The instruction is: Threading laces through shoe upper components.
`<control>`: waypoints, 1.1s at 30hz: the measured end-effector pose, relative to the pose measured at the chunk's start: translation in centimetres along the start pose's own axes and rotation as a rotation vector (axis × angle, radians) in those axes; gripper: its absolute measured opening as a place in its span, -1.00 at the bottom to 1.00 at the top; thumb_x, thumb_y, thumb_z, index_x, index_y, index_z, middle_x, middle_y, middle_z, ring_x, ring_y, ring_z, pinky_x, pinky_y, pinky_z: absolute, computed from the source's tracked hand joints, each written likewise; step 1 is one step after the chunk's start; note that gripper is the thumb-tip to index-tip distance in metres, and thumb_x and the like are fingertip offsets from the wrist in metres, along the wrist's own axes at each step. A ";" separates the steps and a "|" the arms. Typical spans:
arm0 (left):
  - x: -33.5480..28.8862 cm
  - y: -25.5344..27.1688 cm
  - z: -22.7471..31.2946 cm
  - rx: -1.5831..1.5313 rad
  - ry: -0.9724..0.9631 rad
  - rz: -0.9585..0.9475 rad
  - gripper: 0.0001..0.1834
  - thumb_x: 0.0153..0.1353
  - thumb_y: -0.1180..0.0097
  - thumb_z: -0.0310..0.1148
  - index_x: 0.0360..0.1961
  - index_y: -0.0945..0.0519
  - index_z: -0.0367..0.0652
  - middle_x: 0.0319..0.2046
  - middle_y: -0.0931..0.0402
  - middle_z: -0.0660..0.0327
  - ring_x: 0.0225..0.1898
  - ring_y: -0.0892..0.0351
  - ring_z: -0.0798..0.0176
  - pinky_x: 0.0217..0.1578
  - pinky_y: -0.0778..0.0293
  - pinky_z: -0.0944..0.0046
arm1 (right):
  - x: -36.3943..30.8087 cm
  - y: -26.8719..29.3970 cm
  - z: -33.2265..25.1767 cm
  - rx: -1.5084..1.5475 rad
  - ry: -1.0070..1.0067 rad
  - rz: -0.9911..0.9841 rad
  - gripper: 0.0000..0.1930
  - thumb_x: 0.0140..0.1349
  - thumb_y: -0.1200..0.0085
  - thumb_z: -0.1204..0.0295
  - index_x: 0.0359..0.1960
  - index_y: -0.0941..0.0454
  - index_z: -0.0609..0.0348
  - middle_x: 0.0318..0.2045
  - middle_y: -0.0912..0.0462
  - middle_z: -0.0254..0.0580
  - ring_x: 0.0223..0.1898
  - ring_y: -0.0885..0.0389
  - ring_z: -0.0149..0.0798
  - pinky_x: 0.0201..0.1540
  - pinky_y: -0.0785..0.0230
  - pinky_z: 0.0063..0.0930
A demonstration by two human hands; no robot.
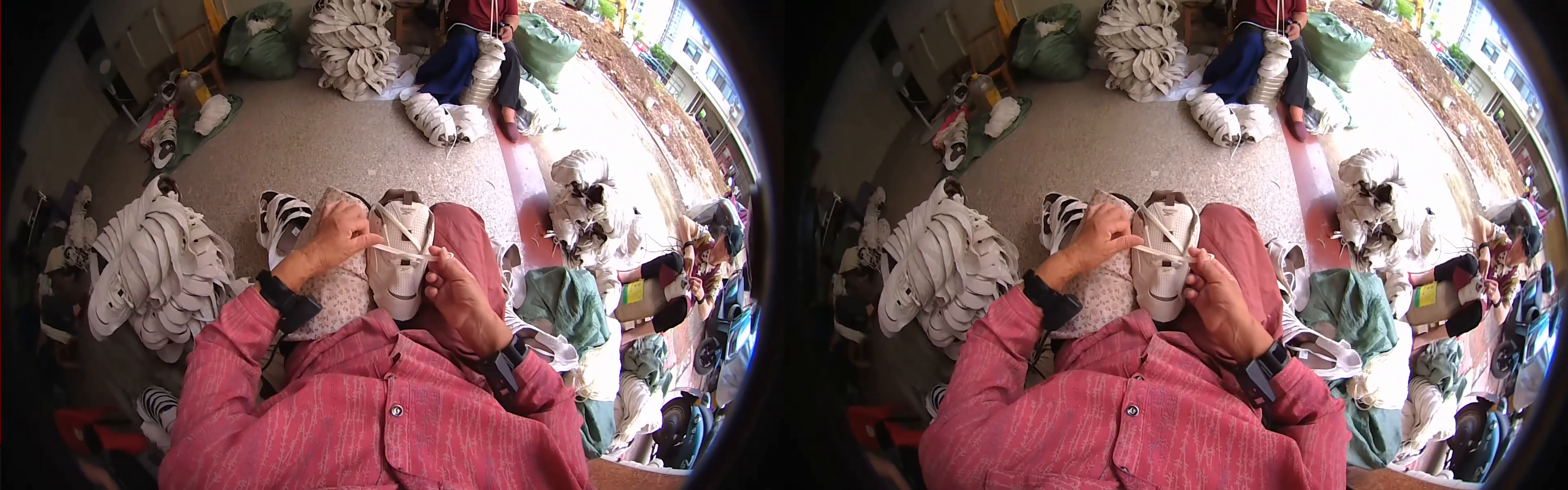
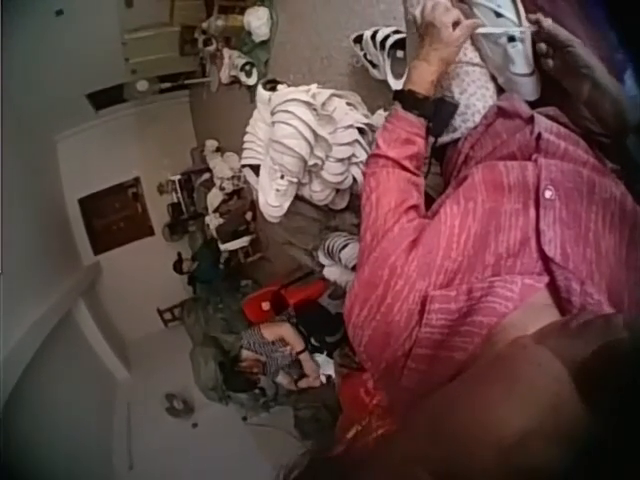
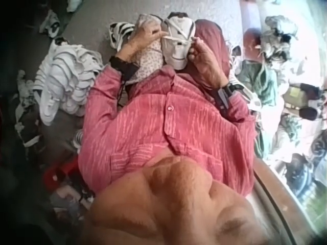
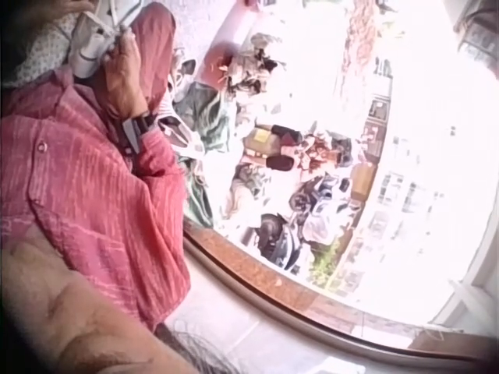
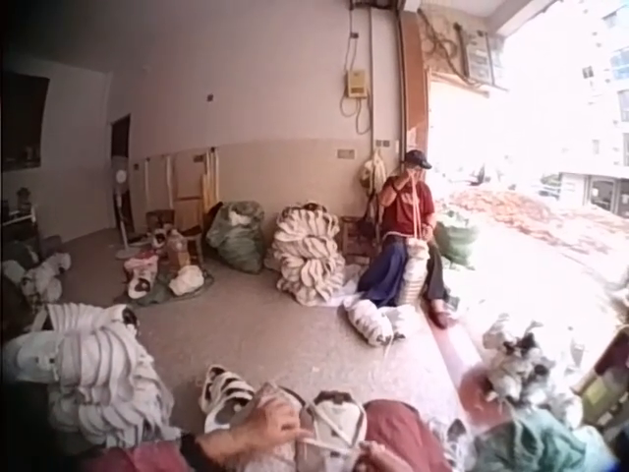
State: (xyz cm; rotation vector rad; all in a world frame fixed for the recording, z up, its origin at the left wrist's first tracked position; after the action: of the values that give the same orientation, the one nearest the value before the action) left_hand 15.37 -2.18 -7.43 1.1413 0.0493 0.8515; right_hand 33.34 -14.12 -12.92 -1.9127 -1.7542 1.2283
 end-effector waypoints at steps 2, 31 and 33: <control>-0.1 0.0 -0.5 -0.019 0.014 0.038 -0.60 0.06 -0.24 -0.07 -0.66 -0.46 -0.14 -0.48 -0.37 0.25 -0.27 -0.36 0.14 -0.04 -0.17 0.09 | 0.2 -0.3 -0.8 0.135 0.083 -0.023 -0.77 0.34 0.00 0.26 -0.04 -0.45 0.01 -0.37 -0.50 -0.50 -0.41 -0.42 -0.53 -0.39 -0.29 -0.64; 4.8 -3.1 4.0 -0.074 -0.167 -0.133 -0.84 0.20 -0.05 -0.40 -0.19 -0.44 -0.08 -0.51 -0.48 0.16 -0.50 -0.49 0.11 -0.46 -0.37 0.21 | 1.2 1.6 1.9 0.210 -0.134 -0.082 -0.78 0.38 0.11 0.14 -0.31 -0.44 -0.05 -0.55 -0.37 -0.53 -0.56 -0.30 -0.50 -0.53 -0.16 -0.63; 5.9 -2.3 3.6 -0.758 0.185 -0.298 -0.81 0.23 -0.05 -0.40 -0.14 -0.41 -0.08 -0.52 -0.44 0.30 -0.56 -0.44 0.38 -0.53 -0.35 0.39 | 1.6 1.5 1.4 0.151 -0.140 -0.087 -0.81 0.39 0.10 0.21 -0.31 -0.44 -0.02 -0.54 -0.39 -0.52 -0.56 -0.32 -0.49 -0.52 -0.19 -0.63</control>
State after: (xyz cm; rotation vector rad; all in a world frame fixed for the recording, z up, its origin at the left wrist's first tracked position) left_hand 22.31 -1.66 -5.45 0.3305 0.0426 0.6182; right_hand 33.23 -13.49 -15.48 -1.6858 -1.7370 1.4491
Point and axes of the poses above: each hand's wrist, its own x-axis towards the middle knuckle, its own y-axis out of the back of the hand, z = x × y, the point moved 6 cm from there along x, towards the middle knuckle
